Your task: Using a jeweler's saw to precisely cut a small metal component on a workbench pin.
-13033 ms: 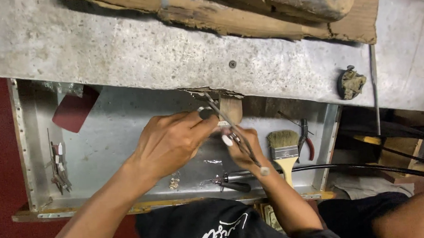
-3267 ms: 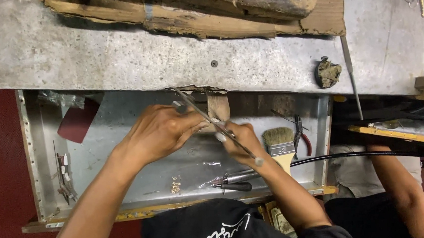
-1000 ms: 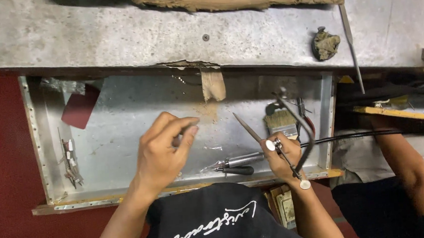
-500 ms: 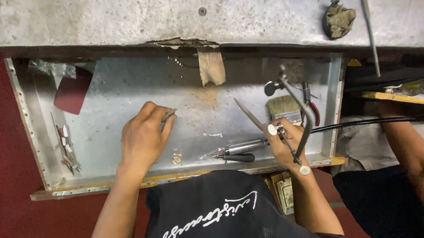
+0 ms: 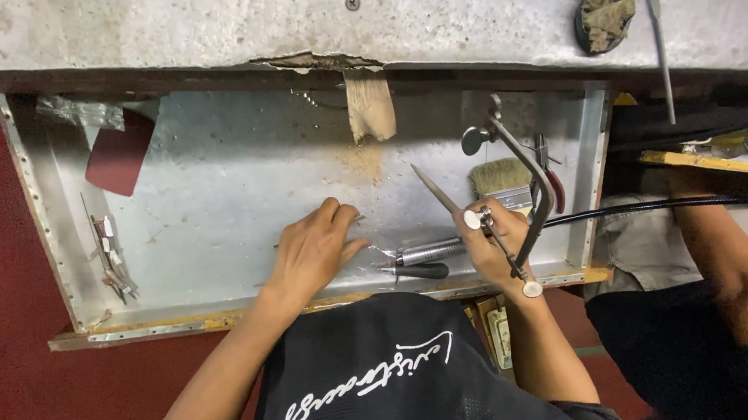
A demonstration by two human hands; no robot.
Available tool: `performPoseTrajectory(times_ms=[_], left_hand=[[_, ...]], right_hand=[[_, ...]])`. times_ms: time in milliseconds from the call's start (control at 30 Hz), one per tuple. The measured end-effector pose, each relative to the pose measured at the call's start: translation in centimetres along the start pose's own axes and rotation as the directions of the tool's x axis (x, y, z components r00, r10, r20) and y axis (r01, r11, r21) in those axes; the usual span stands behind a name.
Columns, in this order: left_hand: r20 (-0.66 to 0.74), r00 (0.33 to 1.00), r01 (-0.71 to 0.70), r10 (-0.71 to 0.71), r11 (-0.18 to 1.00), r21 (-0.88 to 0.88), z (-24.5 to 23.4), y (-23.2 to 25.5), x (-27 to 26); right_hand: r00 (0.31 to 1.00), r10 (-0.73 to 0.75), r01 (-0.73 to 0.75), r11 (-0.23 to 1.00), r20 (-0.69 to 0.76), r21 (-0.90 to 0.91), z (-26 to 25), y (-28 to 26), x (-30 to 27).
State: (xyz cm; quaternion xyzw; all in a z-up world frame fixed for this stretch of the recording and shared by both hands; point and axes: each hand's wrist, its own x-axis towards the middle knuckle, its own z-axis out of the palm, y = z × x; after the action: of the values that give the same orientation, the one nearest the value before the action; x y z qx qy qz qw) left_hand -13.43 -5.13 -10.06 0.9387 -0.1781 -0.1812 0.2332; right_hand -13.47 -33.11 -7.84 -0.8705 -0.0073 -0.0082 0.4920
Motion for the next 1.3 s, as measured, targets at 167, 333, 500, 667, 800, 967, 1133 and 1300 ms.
performPoseTrajectory(times_ms=[167,333,500,667,800,967,1133,1300], left_hand=[[-0.159,0.986,0.053,-0.043,0.997,0.057,0.3,-0.5,1.0],[-0.370,0.928,-0.090,0.037,0.988,-0.127,-3.7,-0.6,1.9],[-0.417,0.909,-0.135,0.004,0.949,-0.284,-7.3,0.6,1.7],[-0.411,0.911,-0.103,-0.033,0.947,-0.303,-7.1,0.4,1.3],[-0.359,0.932,-0.067,-0.040,0.958,-0.279,-6.1,-0.2,0.6],[-0.264,0.952,0.058,-0.155,0.938,-0.342,-6.1,-0.2,0.9],[-0.144,0.955,0.170,-0.259,0.878,-0.447,-6.2,-0.4,0.6],[-0.214,0.950,0.125,-0.228,0.905,-0.406,-6.2,-0.8,0.5]], right_hand=[[1.000,0.020,-0.022,0.996,0.020,0.091,0.6,-0.1,0.4],[1.000,0.004,-0.002,0.989,-0.017,0.146,1.5,0.1,0.3],[0.995,0.007,-0.073,0.752,0.102,0.655,2.1,-0.3,0.8],[0.998,-0.012,0.050,0.806,-0.068,0.590,-0.9,-4.3,4.0],[0.989,0.018,0.069,0.824,-0.148,0.563,-2.7,-7.3,5.8],[0.979,0.146,-0.045,0.838,-0.144,0.544,-3.4,-7.9,7.2],[0.985,0.142,-0.077,0.864,-0.095,0.498,-3.2,-7.9,7.9],[0.985,0.154,-0.102,0.876,-0.073,0.471,-2.9,-7.8,8.1]])
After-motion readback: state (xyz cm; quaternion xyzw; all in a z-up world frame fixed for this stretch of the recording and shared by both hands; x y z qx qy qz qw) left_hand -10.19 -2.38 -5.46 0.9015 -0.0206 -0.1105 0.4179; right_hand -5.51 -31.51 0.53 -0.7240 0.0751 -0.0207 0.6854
